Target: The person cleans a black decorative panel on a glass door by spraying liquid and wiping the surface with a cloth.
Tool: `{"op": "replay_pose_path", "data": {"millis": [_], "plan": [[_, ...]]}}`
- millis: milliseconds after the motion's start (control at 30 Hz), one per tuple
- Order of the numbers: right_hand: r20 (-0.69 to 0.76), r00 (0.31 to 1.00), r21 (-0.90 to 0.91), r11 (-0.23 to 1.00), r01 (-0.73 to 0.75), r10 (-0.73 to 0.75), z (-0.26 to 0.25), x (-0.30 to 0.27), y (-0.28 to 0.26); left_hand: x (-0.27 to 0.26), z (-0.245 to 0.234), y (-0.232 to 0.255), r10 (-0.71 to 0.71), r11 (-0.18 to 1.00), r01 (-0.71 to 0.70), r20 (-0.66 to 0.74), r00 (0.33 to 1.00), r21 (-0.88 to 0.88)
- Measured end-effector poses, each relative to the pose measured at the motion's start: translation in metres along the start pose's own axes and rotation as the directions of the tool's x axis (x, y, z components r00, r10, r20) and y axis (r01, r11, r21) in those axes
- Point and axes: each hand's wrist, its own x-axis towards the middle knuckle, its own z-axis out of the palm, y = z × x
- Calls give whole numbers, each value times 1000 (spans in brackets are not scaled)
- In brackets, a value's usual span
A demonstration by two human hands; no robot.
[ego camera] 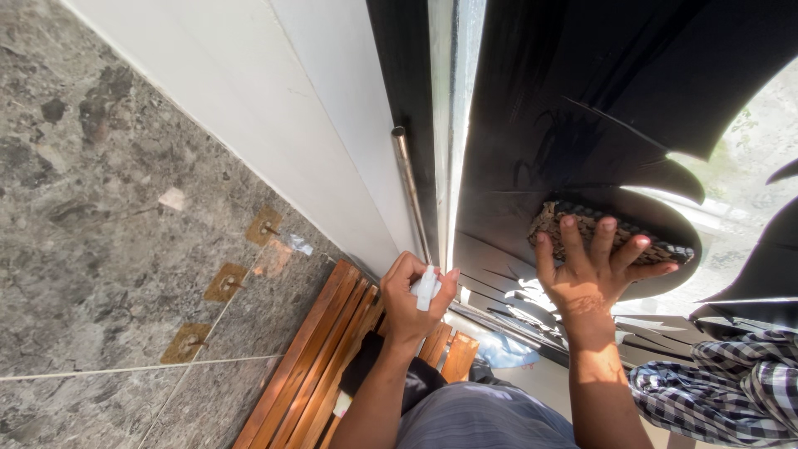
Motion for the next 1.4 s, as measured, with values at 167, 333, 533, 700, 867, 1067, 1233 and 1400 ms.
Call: {"op": "replay_pose_path", "data": {"millis": [167, 333, 533, 700, 867, 1067, 1233, 1400], "plan": [[23, 999, 21, 1000, -23, 22, 3, -3, 0, 4, -2, 11, 19, 968, -6, 50, 999, -252], [57, 995, 38, 996, -82, 80, 16, -12, -2, -6, 2, -3, -7, 998, 3, 79, 997, 58], [86, 989, 22, 992, -125, 123, 23, -21, -3, -2, 1, 8, 73, 971, -57, 61, 996, -231], [69, 987, 43, 988, -147, 144, 26, -21, -5, -15, 8, -21, -19, 992, -1, 153, 988, 129], [63, 985, 48, 986, -162, 159, 29, -23, -6, -13, 7, -21, 8, 991, 11, 135, 991, -133], [54, 986, 19, 987, -157, 156, 31, -23, -7, -17, 3, -13, 98, 990, -81, 145, 984, -119], [59, 984, 27, 985, -171, 169, 31, -24, -8, -11, 5, -15, 52, 991, -38, 108, 993, -125], [49, 984, 3, 985, -171, 171, 33, -23, -8, -5, 0, -5, 81, 970, -43, 150, 985, -239]]}}
